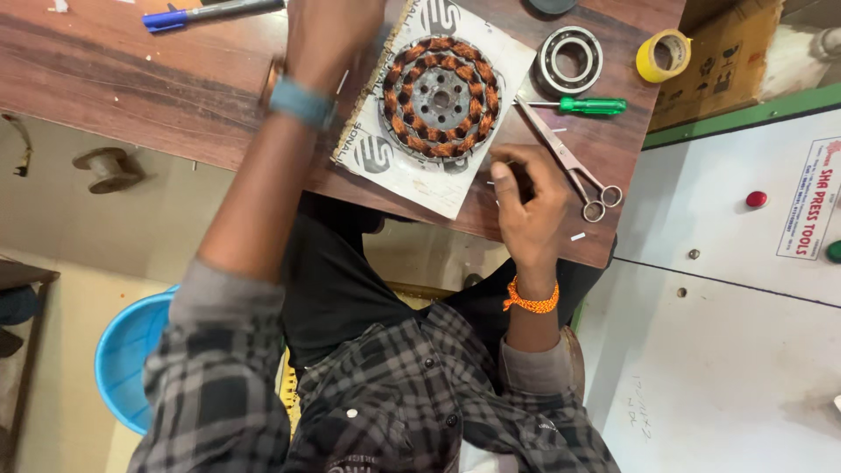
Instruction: The person works on a copper-wound motor armature at a workbench, prying at its laminated core with a green-handled screwdriver, pulling at the windings by hand, and using scissors to trim protruding wire ends. They briefly operate a green bench machine, then return to trimming and adjusting the armature windings.
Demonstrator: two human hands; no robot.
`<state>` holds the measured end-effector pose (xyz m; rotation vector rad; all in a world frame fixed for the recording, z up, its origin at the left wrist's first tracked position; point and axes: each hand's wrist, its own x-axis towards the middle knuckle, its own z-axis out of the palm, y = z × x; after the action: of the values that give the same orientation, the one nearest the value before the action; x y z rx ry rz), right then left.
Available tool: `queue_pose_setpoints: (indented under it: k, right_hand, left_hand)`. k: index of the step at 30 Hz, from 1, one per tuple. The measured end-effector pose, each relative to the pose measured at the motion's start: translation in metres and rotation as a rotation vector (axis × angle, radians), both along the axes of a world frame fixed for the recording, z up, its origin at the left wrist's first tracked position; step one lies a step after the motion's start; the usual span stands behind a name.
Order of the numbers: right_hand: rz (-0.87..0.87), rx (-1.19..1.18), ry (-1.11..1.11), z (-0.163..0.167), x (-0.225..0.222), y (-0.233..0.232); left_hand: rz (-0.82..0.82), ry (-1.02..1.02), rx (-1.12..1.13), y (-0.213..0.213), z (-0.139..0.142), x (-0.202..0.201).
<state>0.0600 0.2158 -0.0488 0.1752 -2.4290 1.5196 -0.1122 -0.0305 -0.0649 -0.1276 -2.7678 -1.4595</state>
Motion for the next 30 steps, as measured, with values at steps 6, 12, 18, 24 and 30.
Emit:
queue_pose_setpoints:
  k: [6,12,18,24,30]
  right_hand:
    - [-0.011,0.128,-0.063,0.008,-0.012,-0.02]
    - [0.051,0.18,0.042,0.005,-0.015,-0.028]
    - [0.057,0.145,0.048,0.002,-0.019,-0.033]
    - [-0.023,0.133,0.023,-0.004,-0.019,-0.034]
    - [0.027,-0.008,-0.079,-0.004,-0.025,-0.036]
  left_hand:
    - [0.133,0.613,-0.155,0.011,0.011,0.118]
    - [-0.046,0.272,0.086,0.03,0.022,0.153]
    - [-0.073,0.347,0.076,0.037,0.02,0.145]
    - [-0.172,0.416,0.136,0.029,-0.003,0.138]
    - [-0.15,0.417,0.105,0.032,0.0,0.137]
